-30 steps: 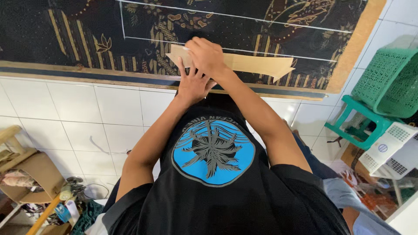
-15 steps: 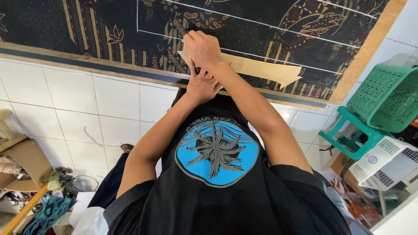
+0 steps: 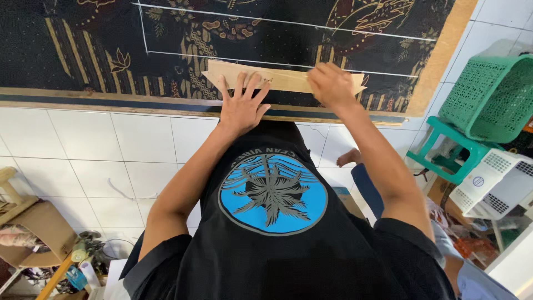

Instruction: The person arranges various paper and cardboard pattern pieces on a large patterned fabric laid out on a table. They position, lift, and reposition the templates to align with the fabric design.

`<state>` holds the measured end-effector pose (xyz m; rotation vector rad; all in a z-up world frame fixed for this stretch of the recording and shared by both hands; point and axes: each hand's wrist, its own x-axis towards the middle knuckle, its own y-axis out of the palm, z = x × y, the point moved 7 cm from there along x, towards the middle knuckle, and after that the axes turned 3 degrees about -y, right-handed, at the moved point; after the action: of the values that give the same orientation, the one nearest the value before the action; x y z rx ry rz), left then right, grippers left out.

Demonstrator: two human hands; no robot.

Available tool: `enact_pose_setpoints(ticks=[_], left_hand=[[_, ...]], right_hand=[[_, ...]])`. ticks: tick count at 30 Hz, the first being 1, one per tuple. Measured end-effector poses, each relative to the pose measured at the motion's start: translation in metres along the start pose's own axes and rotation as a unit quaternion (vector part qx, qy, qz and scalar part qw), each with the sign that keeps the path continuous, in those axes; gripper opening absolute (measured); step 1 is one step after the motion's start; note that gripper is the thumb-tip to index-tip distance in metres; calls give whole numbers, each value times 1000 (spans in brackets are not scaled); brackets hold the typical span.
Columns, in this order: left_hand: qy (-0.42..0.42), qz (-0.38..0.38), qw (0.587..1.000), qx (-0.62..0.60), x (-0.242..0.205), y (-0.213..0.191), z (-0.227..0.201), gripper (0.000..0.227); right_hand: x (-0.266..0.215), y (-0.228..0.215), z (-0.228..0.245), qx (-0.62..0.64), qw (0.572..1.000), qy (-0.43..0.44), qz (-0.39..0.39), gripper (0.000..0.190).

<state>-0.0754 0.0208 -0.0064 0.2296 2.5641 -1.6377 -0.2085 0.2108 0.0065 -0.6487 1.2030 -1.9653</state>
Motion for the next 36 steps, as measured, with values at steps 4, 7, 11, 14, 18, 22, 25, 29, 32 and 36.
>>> enact_pose_setpoints(ticks=[4,7,11,14,18,22,25,29,32,36], left_hand=[[8,20,1000,-3,3,16,-6,58],[17,-3,1000,13,0,29,-9,47],[24,-31,999,26,-8,45,-6,50],[19,-13,999,42,-12,58,-1,57],[17,-3,999,31,-11,65,1,59],[6,52,998,18,-10,64,1,56],[9,87,996,24,-7,57,-1,51],[10,46,999,26,-1,39,-5,53],[20,25,999,22,0,36,-8,55],[16,50,998,28,-4,49,-4,55]], right_hand=[[39,21,41,55,995,-39,-67,5],[83,61,78,98,992,-44,-59,16],[130,89,117,108,988,-80,-80,11],[146,97,130,113,985,-94,-89,11],[156,110,139,100,987,-108,-68,9],[149,111,132,76,987,-123,-72,10],[127,98,106,53,993,-103,-25,9],[91,69,70,33,997,-63,27,11],[85,56,66,83,996,-41,10,8],[114,66,94,139,988,-60,-37,11]])
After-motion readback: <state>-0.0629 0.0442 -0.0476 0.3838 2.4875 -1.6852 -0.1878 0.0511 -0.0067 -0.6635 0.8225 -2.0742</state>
